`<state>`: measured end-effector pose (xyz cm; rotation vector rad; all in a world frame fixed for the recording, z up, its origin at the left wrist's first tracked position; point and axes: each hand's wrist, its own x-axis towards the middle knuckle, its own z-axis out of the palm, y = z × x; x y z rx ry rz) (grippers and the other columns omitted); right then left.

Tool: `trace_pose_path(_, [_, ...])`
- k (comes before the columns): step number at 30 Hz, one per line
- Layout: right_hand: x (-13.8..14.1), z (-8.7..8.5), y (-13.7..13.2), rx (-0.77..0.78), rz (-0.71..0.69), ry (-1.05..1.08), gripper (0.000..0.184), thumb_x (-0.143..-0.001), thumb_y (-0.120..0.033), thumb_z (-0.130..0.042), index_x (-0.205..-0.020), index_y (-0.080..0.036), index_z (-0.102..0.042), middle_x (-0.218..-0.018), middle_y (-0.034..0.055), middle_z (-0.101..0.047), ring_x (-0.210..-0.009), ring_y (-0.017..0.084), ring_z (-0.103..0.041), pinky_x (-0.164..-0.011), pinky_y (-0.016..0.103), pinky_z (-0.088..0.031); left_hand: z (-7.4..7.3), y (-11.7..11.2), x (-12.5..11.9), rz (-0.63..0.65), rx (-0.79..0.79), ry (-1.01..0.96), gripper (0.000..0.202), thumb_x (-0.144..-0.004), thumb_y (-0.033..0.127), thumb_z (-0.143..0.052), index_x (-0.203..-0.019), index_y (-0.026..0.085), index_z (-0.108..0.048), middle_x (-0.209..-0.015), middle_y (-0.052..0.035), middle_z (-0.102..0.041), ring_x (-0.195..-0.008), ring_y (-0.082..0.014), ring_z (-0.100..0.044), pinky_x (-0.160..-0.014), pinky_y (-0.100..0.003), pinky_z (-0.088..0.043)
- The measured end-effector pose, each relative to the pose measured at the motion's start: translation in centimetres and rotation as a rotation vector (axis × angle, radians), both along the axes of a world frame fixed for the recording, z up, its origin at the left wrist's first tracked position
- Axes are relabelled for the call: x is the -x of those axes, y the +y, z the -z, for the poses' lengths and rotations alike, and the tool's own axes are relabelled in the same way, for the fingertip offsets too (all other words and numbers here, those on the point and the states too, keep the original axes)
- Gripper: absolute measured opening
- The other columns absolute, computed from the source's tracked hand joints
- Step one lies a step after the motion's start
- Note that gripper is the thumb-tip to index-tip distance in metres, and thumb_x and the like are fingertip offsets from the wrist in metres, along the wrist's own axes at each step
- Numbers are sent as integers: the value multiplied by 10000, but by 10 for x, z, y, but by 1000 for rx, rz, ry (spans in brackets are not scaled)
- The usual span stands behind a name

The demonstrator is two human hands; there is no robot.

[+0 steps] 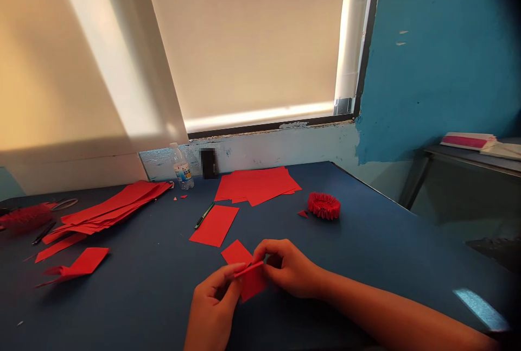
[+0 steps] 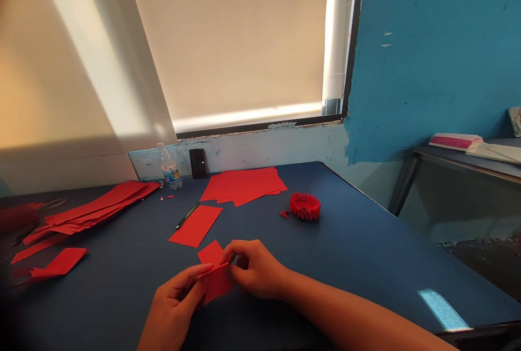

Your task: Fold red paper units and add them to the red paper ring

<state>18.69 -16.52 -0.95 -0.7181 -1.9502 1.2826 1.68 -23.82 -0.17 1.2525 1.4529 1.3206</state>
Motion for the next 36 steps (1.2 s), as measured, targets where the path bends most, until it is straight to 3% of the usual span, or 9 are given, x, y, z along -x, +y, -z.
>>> trace_pose_path(5, [1,1,1,57,-21,17,207,-768,-78,-476,-874,-162,-632,-487,-63,-510,-410,82,-499,-395,144,-357,5,1,4,-76,-14,67,271,-748,357,-579,-847,171,-749,-732,-34,-674,-613,-148,-527,-595,-231,-430])
trace_pose_path(9, [0,-1,1,63,3,-11,268,-755,-76,-437,-909,-162,-638,-496,-58,-521,-412,87,-520,-383,141,-352,5,0,5,-105,-34,80,314,-763,400,-566,-872,166,-745,-634,-23,-631,-596,-153,-524,-597,-235,-431])
trace_pose_path(16, [-2,1,1,90,-38,22,320,-729,-88,-354,-858,-156,-638,-574,-28,-533,-441,94,-518,-388,160,-372,2,-2,5,-49,-46,63,406,-762,482,-575,-937,151,-732,-653,-32,-655,-594,-162,-541,-582,-239,-453])
trace_pose_path(20, [-1,1,1,92,-57,-5,212,-834,-167,-412,-887,-154,-617,-544,-34,-524,-436,94,-496,-399,163,-364,2,-1,4,-49,-50,93,413,-772,514,-575,-898,155,-737,-700,-42,-675,-631,-170,-571,-580,-232,-460])
trace_pose_path(24, [1,0,-2,10,6,-19,182,-844,-300,-602,-974,-172,-588,-732,-9,-608,-505,86,-516,-439,163,-375,4,1,3,70,-41,73,326,-706,452,-678,-845,162,-732,-767,-59,-710,-685,-195,-630,-619,-240,-500])
trace_pose_path(26, [2,0,-2,-79,37,-54,168,-829,-308,-646,-928,-173,-629,-813,1,-621,-541,77,-504,-471,164,-368,6,2,3,94,-46,28,310,-699,434,-691,-851,165,-727,-807,-69,-721,-758,-219,-658,-682,-258,-522])
trace_pose_path(30, [5,2,0,-211,54,-97,106,-830,-263,-659,-802,-164,-683,-740,-14,-614,-575,78,-470,-520,172,-348,8,3,3,103,-37,-15,332,-715,431,-682,-917,167,-705,-874,-76,-724,-816,-230,-673,-745,-285,-534])
trace_pose_path(36, [4,3,-2,-273,73,-146,76,-849,-209,-619,-800,-156,-644,-703,-24,-593,-568,83,-456,-524,177,-340,8,4,4,111,-36,92,357,-754,454,-644,-944,158,-705,-839,-76,-720,-779,-220,-666,-718,-277,-533])
